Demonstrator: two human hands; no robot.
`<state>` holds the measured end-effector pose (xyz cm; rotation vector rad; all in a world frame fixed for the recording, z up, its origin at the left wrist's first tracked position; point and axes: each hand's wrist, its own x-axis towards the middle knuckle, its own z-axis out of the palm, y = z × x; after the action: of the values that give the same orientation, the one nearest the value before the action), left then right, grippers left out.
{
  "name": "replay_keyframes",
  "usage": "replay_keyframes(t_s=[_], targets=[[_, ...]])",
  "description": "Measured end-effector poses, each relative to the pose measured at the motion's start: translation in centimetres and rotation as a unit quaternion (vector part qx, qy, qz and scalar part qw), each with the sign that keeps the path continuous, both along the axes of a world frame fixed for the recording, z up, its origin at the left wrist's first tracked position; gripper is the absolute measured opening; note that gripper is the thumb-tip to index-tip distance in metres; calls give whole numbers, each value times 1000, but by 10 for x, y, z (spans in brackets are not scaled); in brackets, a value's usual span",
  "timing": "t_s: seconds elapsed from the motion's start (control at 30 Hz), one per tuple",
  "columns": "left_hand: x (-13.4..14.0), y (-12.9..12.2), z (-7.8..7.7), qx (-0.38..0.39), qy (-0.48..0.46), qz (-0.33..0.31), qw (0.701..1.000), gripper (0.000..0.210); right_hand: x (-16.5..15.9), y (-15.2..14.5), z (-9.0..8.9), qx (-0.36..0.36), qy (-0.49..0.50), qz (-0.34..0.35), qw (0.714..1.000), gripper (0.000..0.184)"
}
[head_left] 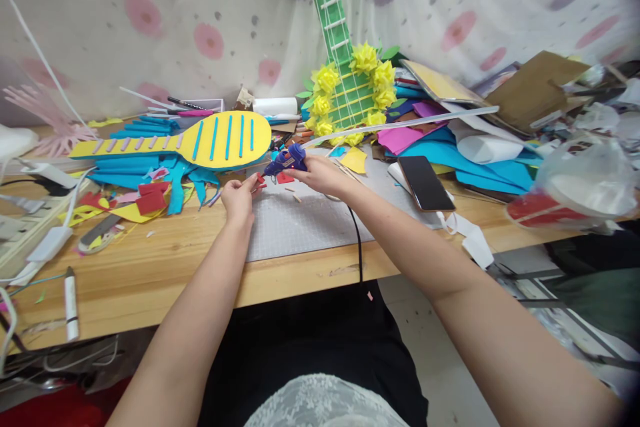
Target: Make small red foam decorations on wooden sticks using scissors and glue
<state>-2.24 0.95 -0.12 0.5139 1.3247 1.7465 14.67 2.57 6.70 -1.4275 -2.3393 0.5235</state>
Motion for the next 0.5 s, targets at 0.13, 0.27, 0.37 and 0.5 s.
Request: replay_keyframes(t_s=[0.13, 0.27, 0.37, 0.5], targets=[[0, 1, -1, 3, -2, 2, 1000, 38, 1, 0, 1, 6, -1, 2, 1000, 40], [0, 1, 0, 4, -6, 1, 1000, 37, 3, -2, 2, 5, -5, -1, 1000, 42], [0, 0, 0, 4, -8, 3, 1000, 37, 4, -2, 3, 4, -11, -2, 1000, 42], [0, 1, -1, 5, -8, 5, 1000, 38, 5, -2, 2, 6, -10, 3, 1000, 42]])
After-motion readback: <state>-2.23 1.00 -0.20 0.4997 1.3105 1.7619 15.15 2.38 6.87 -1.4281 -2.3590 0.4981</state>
